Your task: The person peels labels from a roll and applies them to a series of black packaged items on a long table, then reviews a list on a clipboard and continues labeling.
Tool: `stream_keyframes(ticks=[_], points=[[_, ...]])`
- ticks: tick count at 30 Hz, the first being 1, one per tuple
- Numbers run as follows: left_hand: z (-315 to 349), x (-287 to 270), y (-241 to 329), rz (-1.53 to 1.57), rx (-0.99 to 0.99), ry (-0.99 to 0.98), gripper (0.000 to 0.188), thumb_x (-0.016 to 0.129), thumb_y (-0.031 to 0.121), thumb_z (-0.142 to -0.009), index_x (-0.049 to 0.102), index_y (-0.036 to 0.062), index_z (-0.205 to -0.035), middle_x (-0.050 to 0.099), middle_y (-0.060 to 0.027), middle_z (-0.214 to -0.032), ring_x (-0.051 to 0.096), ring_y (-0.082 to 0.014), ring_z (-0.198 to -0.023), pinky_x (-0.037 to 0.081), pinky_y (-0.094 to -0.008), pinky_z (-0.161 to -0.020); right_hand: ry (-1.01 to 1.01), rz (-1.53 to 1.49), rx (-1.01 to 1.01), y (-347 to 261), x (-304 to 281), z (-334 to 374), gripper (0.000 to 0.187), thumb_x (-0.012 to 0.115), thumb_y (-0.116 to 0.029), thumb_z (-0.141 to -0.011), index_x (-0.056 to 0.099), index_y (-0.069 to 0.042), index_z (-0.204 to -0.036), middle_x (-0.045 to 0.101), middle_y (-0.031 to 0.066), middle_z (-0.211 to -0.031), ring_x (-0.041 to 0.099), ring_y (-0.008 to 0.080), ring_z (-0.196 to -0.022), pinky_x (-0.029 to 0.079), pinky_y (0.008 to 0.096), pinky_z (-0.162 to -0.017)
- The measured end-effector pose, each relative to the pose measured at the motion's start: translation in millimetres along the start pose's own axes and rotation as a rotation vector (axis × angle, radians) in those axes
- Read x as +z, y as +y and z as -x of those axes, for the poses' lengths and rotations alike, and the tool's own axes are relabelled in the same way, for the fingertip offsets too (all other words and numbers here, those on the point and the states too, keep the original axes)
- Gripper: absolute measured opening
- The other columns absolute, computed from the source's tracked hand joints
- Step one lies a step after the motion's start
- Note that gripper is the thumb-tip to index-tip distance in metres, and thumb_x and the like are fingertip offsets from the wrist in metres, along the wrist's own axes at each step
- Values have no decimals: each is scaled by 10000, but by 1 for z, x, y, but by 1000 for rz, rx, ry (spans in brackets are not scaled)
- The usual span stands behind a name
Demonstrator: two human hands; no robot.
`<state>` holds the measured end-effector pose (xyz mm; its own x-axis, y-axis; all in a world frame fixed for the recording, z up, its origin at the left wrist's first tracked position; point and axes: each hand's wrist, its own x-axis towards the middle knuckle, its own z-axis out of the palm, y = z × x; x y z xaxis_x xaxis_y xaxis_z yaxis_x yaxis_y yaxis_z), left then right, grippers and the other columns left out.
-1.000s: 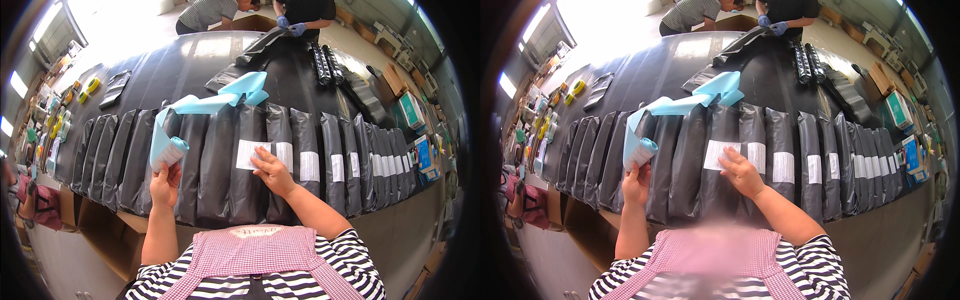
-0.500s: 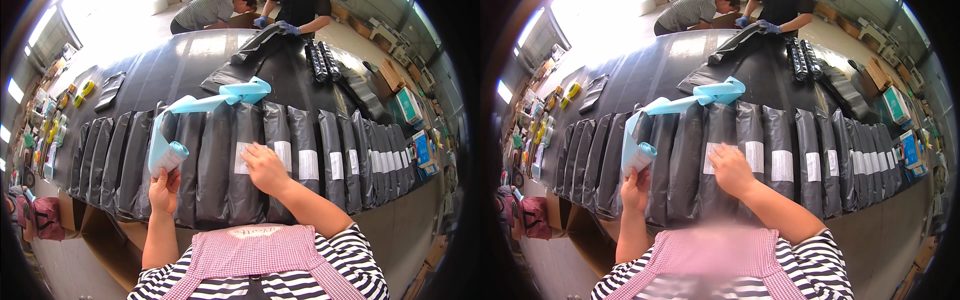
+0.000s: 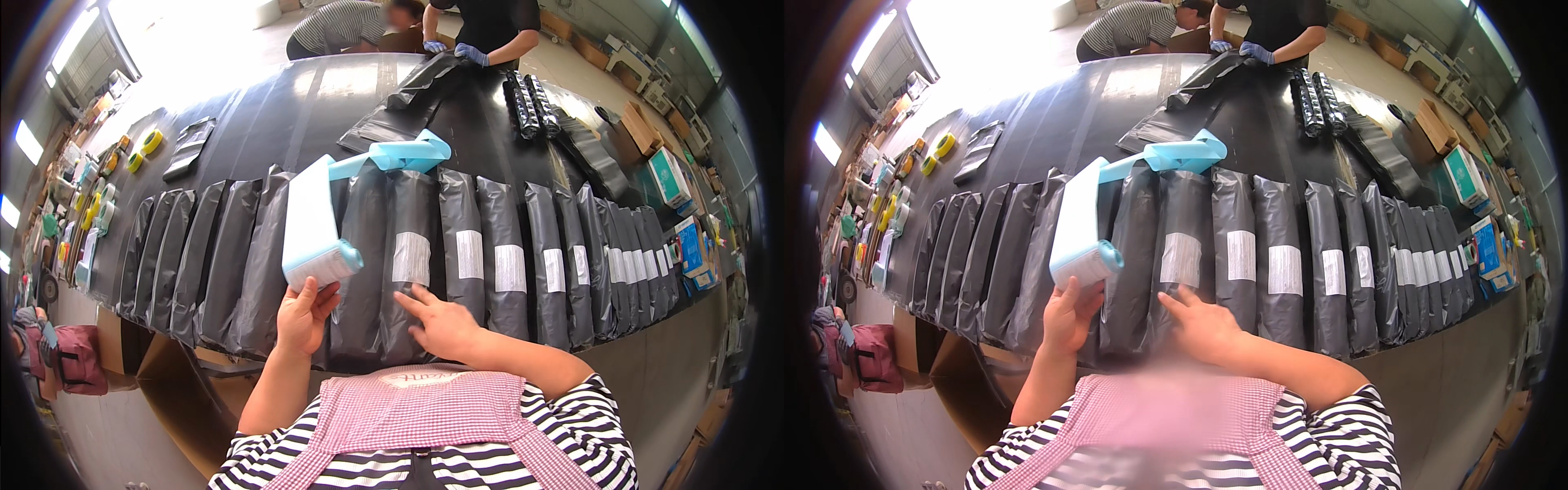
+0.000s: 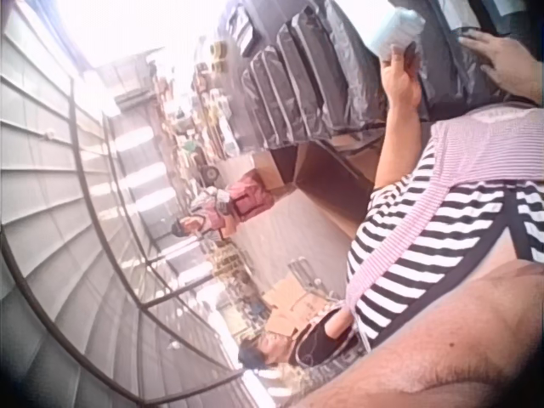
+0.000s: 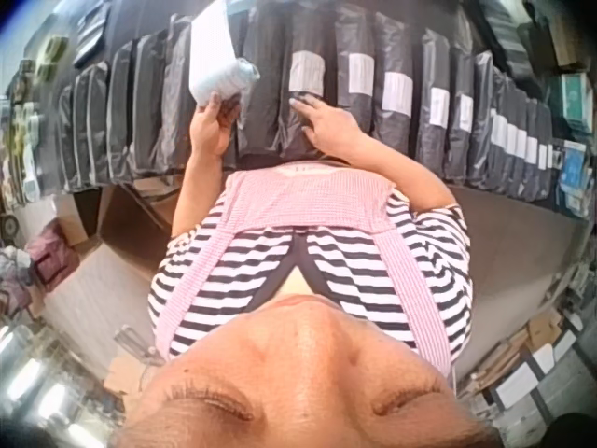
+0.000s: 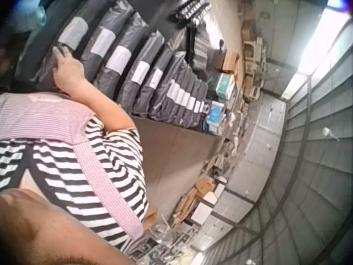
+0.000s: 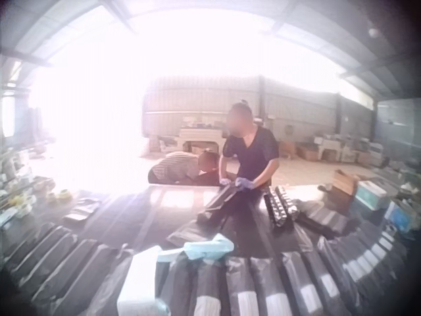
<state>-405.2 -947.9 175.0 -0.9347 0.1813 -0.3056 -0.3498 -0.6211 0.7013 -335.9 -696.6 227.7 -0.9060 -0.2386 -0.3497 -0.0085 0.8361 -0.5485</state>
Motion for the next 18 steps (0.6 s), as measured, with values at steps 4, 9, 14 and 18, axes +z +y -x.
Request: stream_keyframes(ticks=[4, 9, 14, 18], points=[[6, 12, -13, -12, 2, -96, 210, 633, 155, -985, 612, 19, -1144, 685, -70, -1097, 673, -200, -1003, 580, -371, -899, 383, 218, -714, 2, 2, 6, 371, 608, -141, -853, 658, -99, -1219, 626, 102, -1297, 625, 289, -1160, 484, 431, -998], [25, 27, -24, 2, -96, -194, 342, 637, 250, -992, 600, -13, -1207, 675, -95, -1135, 658, -200, -1045, 537, -347, -915, 629, 443, -878, -16, 2, -18, 427, 611, -182, -860, 622, -140, -1284, 591, 69, -1339, 537, 258, -1280, 355, 482, -1139], [46, 28, 0, -228, -49, -447, 348, 641, 206, -985, 569, 3, -1258, 658, -54, -1147, 633, -150, -1031, 528, -318, -881, 502, -379, -672, -17, 5, -18, 533, 788, -193, -788, 621, -76, -1280, 634, 153, -1263, 629, 323, -1143, 497, 423, -1002], [56, 24, 5, -688, -2, -357, 258, 648, 72, -944, 619, 47, -1199, 663, -10, -1025, 617, -91, -883, 531, -269, -763, 319, -449, -602, -19, -4, -19, 558, 824, -141, -783, 629, -35, -1296, 645, 175, -1261, 646, 309, -1130, 507, 364, -977]])
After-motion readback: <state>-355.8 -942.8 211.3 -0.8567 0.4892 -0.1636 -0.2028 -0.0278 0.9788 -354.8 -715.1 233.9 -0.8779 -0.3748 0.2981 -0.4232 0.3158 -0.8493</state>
